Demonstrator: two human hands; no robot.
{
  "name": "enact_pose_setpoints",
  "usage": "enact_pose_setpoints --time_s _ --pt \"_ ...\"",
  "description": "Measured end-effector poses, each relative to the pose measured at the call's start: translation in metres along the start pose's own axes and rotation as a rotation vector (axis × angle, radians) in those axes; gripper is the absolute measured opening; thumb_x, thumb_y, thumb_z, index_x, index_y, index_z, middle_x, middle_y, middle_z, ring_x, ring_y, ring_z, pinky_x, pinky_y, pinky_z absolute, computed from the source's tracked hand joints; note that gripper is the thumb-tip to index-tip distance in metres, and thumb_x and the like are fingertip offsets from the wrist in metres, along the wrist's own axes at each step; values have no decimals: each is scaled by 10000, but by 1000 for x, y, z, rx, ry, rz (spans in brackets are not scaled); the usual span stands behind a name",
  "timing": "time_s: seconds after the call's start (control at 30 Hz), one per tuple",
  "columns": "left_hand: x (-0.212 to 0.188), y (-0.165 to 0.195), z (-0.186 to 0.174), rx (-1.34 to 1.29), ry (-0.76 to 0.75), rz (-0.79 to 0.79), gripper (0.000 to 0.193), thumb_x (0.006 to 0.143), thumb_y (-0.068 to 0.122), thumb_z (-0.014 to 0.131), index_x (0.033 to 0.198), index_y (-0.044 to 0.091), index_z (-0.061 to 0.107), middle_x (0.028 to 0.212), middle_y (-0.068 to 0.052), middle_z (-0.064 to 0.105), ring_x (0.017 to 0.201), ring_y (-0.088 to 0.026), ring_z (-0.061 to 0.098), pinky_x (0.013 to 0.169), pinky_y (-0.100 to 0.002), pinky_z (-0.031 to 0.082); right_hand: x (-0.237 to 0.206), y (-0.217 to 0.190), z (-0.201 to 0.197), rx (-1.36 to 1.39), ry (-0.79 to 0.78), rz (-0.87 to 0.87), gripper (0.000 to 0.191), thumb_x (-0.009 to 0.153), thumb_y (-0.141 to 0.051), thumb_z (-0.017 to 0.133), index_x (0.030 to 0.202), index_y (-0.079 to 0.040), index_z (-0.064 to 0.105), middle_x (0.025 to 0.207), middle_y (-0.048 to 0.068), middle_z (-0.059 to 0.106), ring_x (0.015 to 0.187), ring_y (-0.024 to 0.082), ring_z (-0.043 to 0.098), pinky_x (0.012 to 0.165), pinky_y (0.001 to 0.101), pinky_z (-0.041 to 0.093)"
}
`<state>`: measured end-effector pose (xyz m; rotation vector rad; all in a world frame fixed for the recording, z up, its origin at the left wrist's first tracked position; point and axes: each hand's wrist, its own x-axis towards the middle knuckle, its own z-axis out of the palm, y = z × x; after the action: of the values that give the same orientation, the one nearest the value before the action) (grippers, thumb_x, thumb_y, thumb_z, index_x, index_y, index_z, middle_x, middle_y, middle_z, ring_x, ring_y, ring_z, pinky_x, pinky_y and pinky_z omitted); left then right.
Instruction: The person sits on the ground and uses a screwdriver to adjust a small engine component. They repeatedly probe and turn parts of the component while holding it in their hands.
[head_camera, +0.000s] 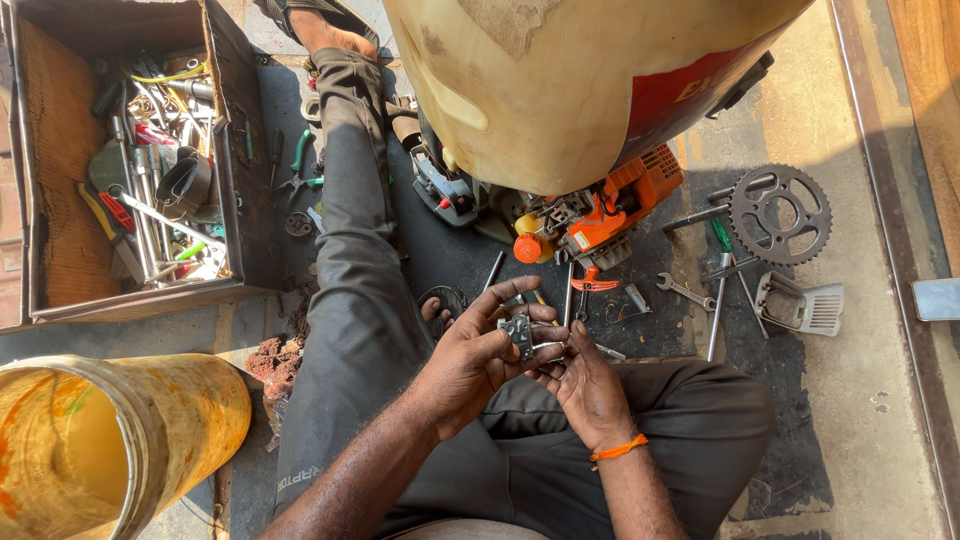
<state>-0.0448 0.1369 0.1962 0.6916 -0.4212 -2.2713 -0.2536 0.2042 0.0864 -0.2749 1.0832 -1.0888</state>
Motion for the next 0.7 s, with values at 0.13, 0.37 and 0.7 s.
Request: enact_pose_setpoints --time_s 0.13,0.37,0.7 --pt "0 -2 -1 45 34 -22 797 754 -69 448 1529 86 345 1298 -170 533 1214 -286 649 1094 -433 536 0 0 0 -6 29 12 615 940 -577 632 1185 -14 597 1046 118 635 1011 208 670 957 435 567" --pt "2 -7 -6 0 42 -4 703 837 -72 431 1529 41 368 1309 -153 520 1220 -266 640 1090 -428 536 -3 -3 7 13 36 19 558 960 -540 620 1197 -35 599 1067 99 634 999 207 660 937 446 568" --pt "3 -11 -10 82 26 -16 674 857 -89 453 1510 56 377 1303 -148 514 1191 -246 660 1082 -422 556 -1 1 3 11 -23 15 490 1003 -492 588 1167 -32 627 1014 65 672 950 167 664 929 398 557"
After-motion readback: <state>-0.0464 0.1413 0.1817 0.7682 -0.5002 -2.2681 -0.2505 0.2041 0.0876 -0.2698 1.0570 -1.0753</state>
